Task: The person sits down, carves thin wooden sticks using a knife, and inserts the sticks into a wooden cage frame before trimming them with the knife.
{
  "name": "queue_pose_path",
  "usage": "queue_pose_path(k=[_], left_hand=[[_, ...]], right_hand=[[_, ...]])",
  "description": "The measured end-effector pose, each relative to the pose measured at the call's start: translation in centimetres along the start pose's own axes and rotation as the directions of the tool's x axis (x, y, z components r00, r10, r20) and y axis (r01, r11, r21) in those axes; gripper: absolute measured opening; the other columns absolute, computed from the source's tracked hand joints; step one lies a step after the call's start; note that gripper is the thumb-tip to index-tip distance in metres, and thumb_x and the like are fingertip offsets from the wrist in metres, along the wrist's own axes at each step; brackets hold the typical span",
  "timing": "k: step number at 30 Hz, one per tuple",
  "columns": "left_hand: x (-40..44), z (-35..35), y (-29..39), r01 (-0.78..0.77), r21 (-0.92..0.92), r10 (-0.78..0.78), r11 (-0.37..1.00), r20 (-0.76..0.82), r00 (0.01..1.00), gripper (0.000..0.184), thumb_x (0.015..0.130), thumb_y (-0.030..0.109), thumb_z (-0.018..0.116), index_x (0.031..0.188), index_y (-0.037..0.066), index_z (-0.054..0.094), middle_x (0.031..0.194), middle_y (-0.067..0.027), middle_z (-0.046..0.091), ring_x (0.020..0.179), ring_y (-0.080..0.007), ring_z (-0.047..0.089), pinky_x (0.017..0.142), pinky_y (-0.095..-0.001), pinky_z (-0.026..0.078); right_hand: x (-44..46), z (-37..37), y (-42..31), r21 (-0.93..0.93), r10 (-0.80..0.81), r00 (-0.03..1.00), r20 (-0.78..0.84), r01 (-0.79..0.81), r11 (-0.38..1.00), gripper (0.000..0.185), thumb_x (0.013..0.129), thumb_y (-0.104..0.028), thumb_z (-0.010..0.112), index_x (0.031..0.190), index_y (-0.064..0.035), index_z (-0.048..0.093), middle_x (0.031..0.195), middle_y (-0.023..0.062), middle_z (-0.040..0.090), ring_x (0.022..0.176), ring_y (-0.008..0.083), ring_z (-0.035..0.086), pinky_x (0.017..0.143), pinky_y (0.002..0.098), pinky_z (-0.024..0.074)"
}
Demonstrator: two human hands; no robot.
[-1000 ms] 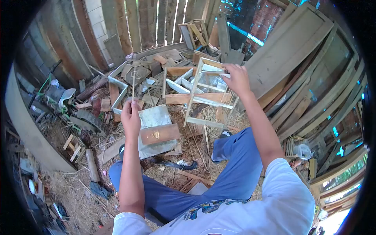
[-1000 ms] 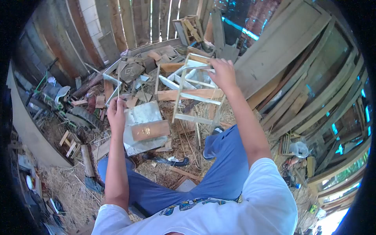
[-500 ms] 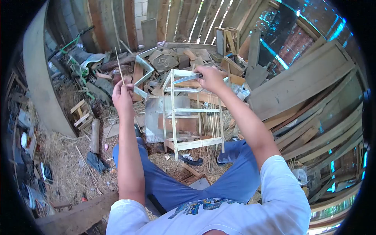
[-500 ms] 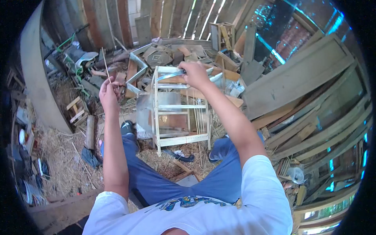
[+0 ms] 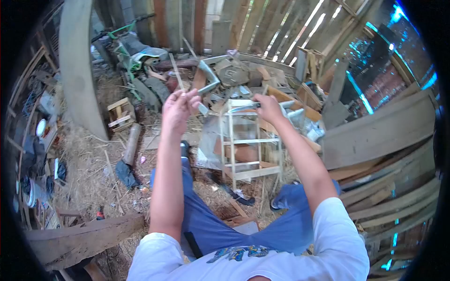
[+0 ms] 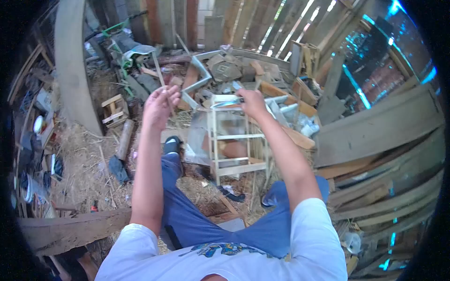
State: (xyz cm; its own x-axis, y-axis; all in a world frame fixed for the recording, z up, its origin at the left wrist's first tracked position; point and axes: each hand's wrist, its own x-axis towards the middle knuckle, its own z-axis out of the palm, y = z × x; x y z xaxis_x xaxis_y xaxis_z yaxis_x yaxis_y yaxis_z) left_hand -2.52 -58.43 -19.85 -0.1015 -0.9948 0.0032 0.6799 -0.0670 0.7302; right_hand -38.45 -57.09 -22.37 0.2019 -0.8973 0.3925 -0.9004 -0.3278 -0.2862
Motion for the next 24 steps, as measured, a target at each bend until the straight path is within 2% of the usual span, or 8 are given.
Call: queue_pose_path(k=[3, 5, 7, 10, 11, 13, 16, 24], left_hand=[[-0.8, 0.9, 0.6, 0.040, 0.039, -0.040, 0.998, -0.006, 0.999, 0.023, 0.103, 0.010, 0.058, 0.123, -0.001, 0.053, 0.126, -0.0228, 0.066, 0.107, -0.0302, 0.071, 0.087, -0.0376, 0.063], [-0.8, 1.4, 0.5, 0.051, 0.046, -0.050, 0.998, -0.019, 0.999, 0.023, 0.103, 0.010, 0.058, 0.123, -0.001, 0.053, 0.125, -0.0223, 0.066, 0.107, -0.0302, 0.071, 0.087, -0.0376, 0.064], [-0.6, 1.8, 0.4, 0.073, 0.044, -0.072, 0.996, -0.019, 0.997, 0.023, 0.103, 0.011, 0.058, 0.123, 0.000, 0.053, 0.125, -0.0219, 0.067, 0.108, -0.0303, 0.071, 0.087, -0.0376, 0.064], [-0.6, 2.0, 0.3, 0.087, 0.055, -0.087, 0.995, -0.004, 0.996, 0.023, 0.104, 0.011, 0.057, 0.123, 0.000, 0.053, 0.125, -0.0214, 0.067, 0.107, -0.0299, 0.071, 0.087, -0.0381, 0.064], [-0.7, 2.1, 0.3, 0.097, 0.056, -0.097, 0.994, 0.008, 0.995, 0.023, 0.104, 0.011, 0.057, 0.122, 0.000, 0.053, 0.124, -0.0215, 0.067, 0.106, -0.0297, 0.071, 0.087, -0.0384, 0.064], [-0.8, 2.2, 0.2, 0.109, 0.061, -0.110, 0.992, 0.012, 0.994, 0.022, 0.103, 0.011, 0.058, 0.121, 0.000, 0.053, 0.124, -0.0216, 0.067, 0.106, -0.0294, 0.072, 0.087, -0.0386, 0.064], [-0.8, 2.3, 0.0, 0.140, 0.057, -0.141, 0.989, 0.023, 0.990, 0.017, 0.102, 0.010, 0.060, 0.115, 0.001, 0.053, 0.122, -0.0221, 0.068, 0.104, -0.0289, 0.072, 0.086, -0.0389, 0.064], [-0.9, 2.6, -0.6, 0.122, 0.093, -0.127, 0.988, 0.042, 0.991, 0.019, 0.104, 0.011, 0.055, 0.118, -0.002, 0.050, 0.122, -0.0230, 0.067, 0.106, -0.0297, 0.072, 0.089, -0.0394, 0.064]], right_hand=[[0.8, 1.5, 0.4, 0.054, 0.051, 0.999, 0.015, -0.052, 0.997, 0.031, 0.075, -0.015, 0.080, 0.105, -0.0146, 0.072, 0.093, 0.0119, 0.074, 0.093, 0.0356, 0.069, 0.086, 0.0467, 0.0501], [1.2, 1.9, 0.2, 0.064, 0.097, 0.995, 0.034, -0.100, 0.993, 0.032, 0.076, -0.017, 0.081, 0.106, -0.0153, 0.073, 0.095, 0.0114, 0.074, 0.094, 0.0355, 0.069, 0.085, 0.0464, 0.0508], [1.2, 2.0, 0.3, 0.023, 0.137, 0.990, 0.027, -0.137, 0.990, 0.034, 0.074, -0.014, 0.084, 0.107, -0.0102, 0.073, 0.099, 0.0141, 0.075, 0.094, 0.0335, 0.072, 0.085, 0.0420, 0.0553], [1.2, 2.5, 0.3, 0.009, 0.151, 0.989, -0.001, -0.151, 0.988, 0.034, 0.075, -0.013, 0.083, 0.107, -0.0098, 0.073, 0.103, 0.0139, 0.074, 0.098, 0.0341, 0.070, 0.086, 0.0415, 0.0547], [1.1, 2.7, 0.5, 0.011, 0.152, 0.988, 0.003, -0.152, 0.988, 0.034, 0.075, -0.013, 0.083, 0.107, -0.0098, 0.073, 0.103, 0.0139, 0.074, 0.098, 0.0341, 0.070, 0.086, 0.0415, 0.0547], [0.9, 3.0, 0.8, -0.008, 0.100, 0.994, -0.033, -0.101, 0.995, 0.035, 0.076, -0.013, 0.080, 0.109, -0.0168, 0.072, 0.107, 0.0101, 0.070, 0.101, 0.0344, 0.067, 0.086, 0.0453, 0.0532], [0.6, 3.0, 0.8, 0.034, 0.096, 0.995, -0.035, -0.095, 0.995, 0.037, 0.076, -0.011, 0.080, 0.110, -0.0166, 0.070, 0.110, 0.0089, 0.066, 0.103, 0.0350, 0.066, 0.087, 0.0450, 0.0533], [-1.1, 1.7, 0.1, 0.068, 0.075, 0.993, -0.094, -0.069, 0.995, 0.039, 0.077, -0.011, 0.080, 0.114, -0.0153, 0.068, 0.113, 0.0106, 0.065, 0.105, 0.0355, 0.065, 0.089, 0.0447, 0.0535]])
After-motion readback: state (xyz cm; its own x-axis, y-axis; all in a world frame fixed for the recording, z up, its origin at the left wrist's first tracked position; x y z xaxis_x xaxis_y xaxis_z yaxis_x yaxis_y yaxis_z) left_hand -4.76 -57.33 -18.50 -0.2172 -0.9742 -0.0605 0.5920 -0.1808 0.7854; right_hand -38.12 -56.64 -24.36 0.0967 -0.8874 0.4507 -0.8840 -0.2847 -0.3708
